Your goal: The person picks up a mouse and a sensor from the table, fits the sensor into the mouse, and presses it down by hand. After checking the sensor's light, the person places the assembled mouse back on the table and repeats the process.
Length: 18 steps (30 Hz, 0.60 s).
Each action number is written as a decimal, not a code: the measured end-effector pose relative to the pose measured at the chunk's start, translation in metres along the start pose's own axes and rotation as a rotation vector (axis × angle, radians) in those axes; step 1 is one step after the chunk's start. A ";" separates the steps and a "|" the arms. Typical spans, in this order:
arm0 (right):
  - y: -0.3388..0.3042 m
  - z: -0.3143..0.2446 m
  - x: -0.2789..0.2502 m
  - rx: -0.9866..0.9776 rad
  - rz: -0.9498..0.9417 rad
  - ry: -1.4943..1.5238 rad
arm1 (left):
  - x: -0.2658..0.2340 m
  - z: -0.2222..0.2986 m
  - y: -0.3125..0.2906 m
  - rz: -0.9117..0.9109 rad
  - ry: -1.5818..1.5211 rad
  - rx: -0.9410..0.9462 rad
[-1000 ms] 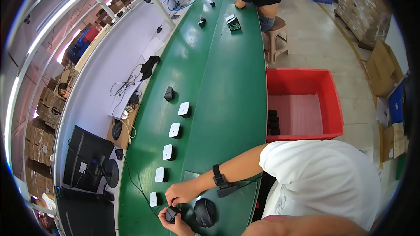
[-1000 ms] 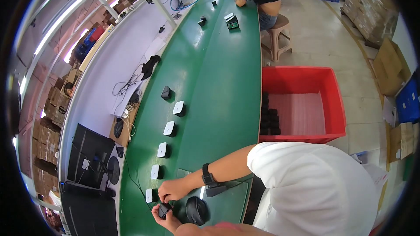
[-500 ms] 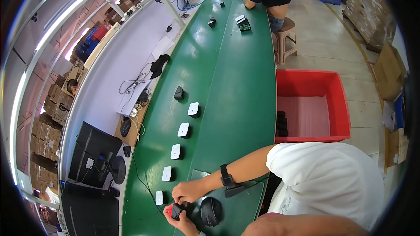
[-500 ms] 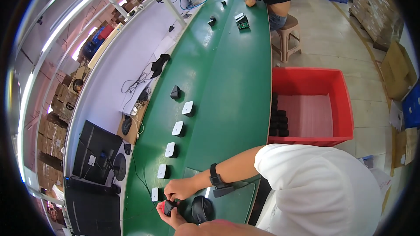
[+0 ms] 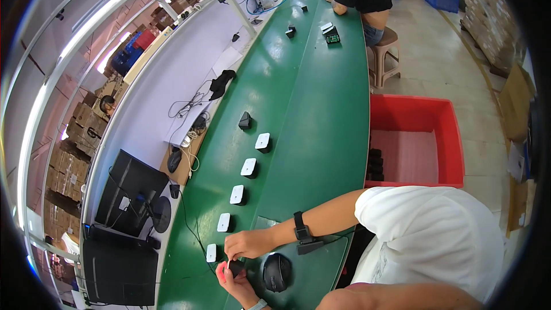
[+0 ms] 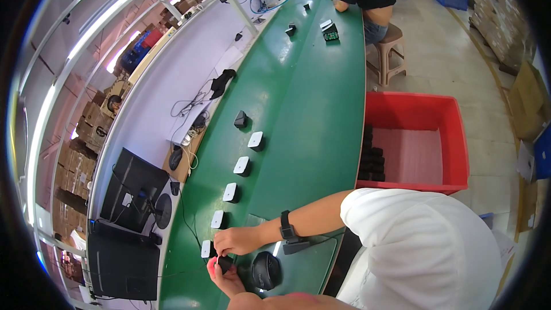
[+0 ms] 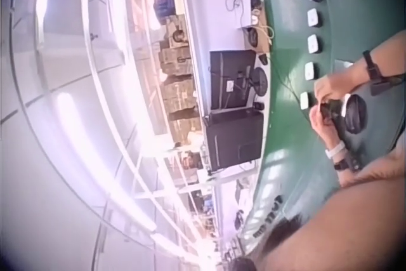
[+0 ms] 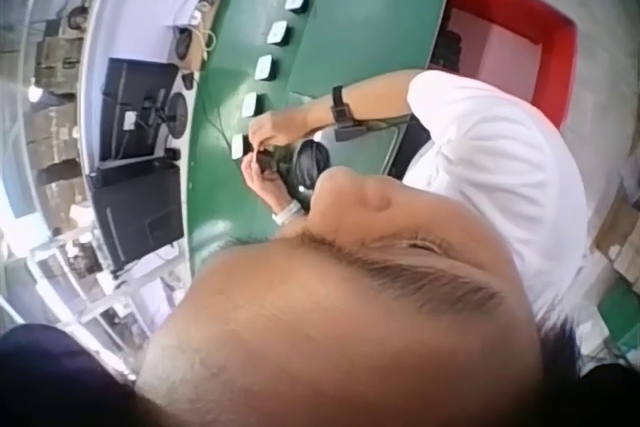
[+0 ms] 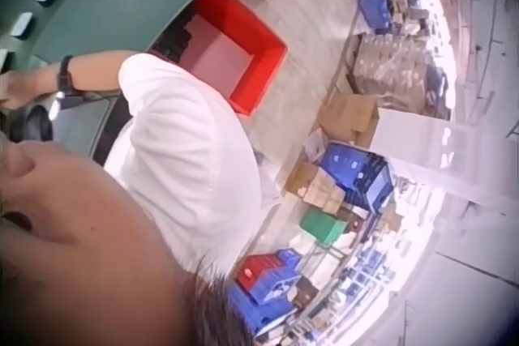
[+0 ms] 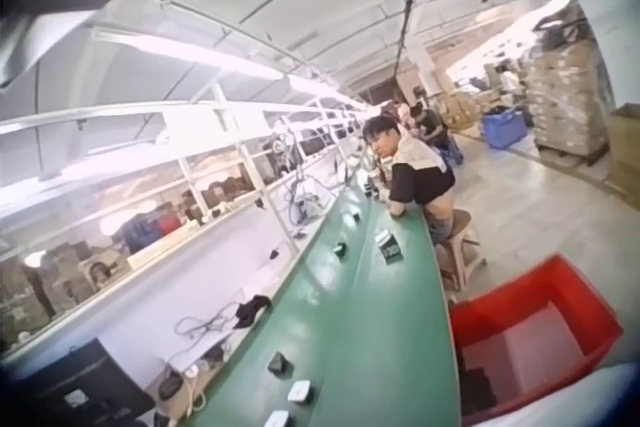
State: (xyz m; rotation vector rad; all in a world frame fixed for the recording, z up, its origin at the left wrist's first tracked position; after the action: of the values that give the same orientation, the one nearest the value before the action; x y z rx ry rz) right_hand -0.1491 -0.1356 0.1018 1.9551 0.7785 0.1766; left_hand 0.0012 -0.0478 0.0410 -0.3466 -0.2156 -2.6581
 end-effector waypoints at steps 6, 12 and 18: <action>-0.003 0.013 0.009 0.093 0.002 0.047 | 0.008 0.004 0.000 -0.013 0.101 0.014; 0.001 0.010 0.007 0.075 0.016 0.044 | 0.009 0.005 0.002 -0.078 0.115 0.039; 0.013 -0.006 -0.008 0.034 0.013 -0.208 | 0.007 -0.005 0.001 -0.117 0.028 0.025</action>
State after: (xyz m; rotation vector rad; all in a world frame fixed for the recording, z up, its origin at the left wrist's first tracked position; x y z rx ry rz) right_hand -0.1524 -0.1402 0.1177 1.9733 0.6360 -0.0319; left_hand -0.0058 -0.0524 0.0380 -0.2969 -0.2682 -2.7703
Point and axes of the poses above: each hand's wrist, its own y-axis towards the middle knuckle, its own x-axis out of the palm, z = x × y, the point moved 8 cm from there along y, towards the middle knuckle, and after that the axes turned 1 degree about x, right-handed, at the moved point
